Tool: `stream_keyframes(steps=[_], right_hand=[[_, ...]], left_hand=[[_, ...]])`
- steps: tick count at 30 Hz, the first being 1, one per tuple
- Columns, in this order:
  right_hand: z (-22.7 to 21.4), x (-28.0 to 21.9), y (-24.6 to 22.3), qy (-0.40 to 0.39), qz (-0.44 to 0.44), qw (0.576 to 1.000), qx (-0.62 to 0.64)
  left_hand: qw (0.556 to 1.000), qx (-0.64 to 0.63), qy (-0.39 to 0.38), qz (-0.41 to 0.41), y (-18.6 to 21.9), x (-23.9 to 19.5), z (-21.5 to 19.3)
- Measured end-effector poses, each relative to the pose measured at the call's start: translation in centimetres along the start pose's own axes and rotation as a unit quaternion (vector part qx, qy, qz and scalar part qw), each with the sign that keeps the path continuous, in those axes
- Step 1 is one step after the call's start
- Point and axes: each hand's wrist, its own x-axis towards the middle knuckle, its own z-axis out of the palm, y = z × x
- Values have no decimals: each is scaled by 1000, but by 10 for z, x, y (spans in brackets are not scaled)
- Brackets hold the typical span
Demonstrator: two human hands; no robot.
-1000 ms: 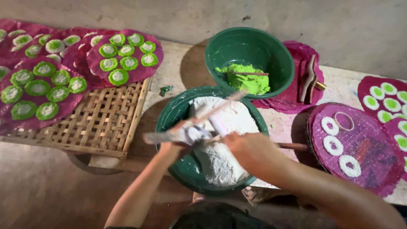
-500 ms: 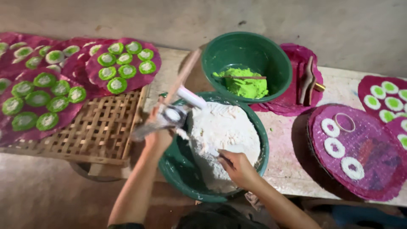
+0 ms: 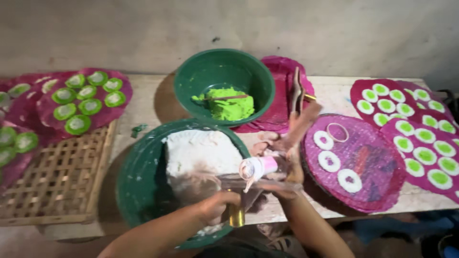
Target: The person prepares cakes using wooden molds and presses. They fill the molds with green dough, press them together, dip the tool into white flour, and place the molded cakes onto trays.
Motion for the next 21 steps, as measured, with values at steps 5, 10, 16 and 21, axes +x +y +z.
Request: stream_keyframes(steps=[5,10,16,21], right_hand=[[-27,-20,-95,-39,-108,882,-457],[-45,-42,-163,-252,-300,706,-590],[-85,-82,-225,-261,-253,678,-639],[-130,-101,-247,-168,-192,798,-546]], left_hand=[[856,476,-48,193,6,53,21],[974,226,-22,0,-43,105,68],[948,313,-28,-42,-70,142,121],[873,488,-18,-17,-77,200,157]])
